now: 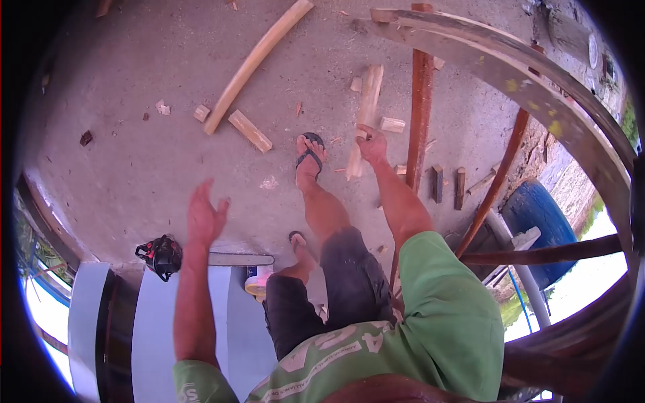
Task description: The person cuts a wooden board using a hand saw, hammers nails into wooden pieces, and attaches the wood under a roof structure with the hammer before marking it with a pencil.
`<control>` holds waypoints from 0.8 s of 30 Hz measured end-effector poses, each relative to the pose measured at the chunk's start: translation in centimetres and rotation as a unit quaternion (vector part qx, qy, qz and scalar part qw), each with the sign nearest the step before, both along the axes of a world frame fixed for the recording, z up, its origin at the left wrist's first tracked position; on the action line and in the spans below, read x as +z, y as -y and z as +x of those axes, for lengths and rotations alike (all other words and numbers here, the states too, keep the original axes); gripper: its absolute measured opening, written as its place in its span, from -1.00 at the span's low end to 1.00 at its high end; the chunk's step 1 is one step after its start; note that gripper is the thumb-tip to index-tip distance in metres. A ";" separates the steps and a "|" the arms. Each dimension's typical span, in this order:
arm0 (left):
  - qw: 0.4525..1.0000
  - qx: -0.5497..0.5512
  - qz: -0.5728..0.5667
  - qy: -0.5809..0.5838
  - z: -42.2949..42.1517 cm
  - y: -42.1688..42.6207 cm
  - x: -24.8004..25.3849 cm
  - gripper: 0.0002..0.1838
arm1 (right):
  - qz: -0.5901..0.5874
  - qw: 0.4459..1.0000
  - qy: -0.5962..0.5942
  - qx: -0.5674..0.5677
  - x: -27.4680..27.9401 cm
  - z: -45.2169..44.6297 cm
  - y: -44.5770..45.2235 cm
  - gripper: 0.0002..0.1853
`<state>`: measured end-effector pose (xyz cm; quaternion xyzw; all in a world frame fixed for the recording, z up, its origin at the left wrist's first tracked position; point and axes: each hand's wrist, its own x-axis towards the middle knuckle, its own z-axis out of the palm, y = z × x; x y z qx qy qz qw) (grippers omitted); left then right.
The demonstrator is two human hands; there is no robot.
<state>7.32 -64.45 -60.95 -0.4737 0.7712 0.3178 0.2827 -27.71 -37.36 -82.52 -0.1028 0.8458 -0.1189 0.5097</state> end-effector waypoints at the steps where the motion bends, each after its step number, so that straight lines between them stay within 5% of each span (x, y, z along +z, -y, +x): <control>1: 0.999 0.023 0.046 0.006 0.0 -1.5 1.8 -0.33 | -0.075 0.984 0.050 -0.152 2.2 0.7 1.1 -0.34; 4: 0.980 0.090 0.176 0.006 -0.5 -5.1 7.7 -0.44 | -0.228 0.794 0.188 -0.531 8.8 3.3 4.7 -0.30; 7: 0.945 0.179 0.274 -0.022 -4.3 -5.1 14.3 -0.43 | -0.247 0.690 0.375 -0.568 15.2 4.6 7.4 -0.47; 10: 0.895 0.322 0.274 -0.145 -4.5 -5.0 17.6 -0.39 | -0.292 0.656 0.470 -0.513 22.4 6.8 11.2 -0.56; 11: 0.871 0.366 0.256 -0.205 -4.9 -4.2 18.9 -0.37 | -0.304 0.682 0.457 -0.483 24.7 7.8 12.6 -0.54; 15: 0.938 0.203 0.164 -0.227 -8.1 -0.3 28.4 -0.32 | -0.372 0.807 0.356 -0.290 36.7 9.5 18.9 -0.40; 17: 0.965 0.141 0.120 -0.187 -8.2 2.1 32.4 -0.32 | -0.457 0.781 0.347 -0.246 44.2 8.7 22.2 -0.31; 19: 0.947 0.163 0.224 -0.162 -7.3 5.1 35.4 -0.33 | -0.491 0.728 0.434 -0.201 47.4 7.9 24.0 -0.28; 22: 0.925 0.149 0.137 -0.321 -6.3 7.9 35.0 -0.43 | -0.462 0.805 0.362 -0.088 55.5 6.1 27.9 -0.29; 24: 0.904 0.195 0.207 -0.319 -10.1 11.5 39.3 -0.49 | -0.521 0.787 0.327 -0.039 57.3 5.0 30.8 -0.28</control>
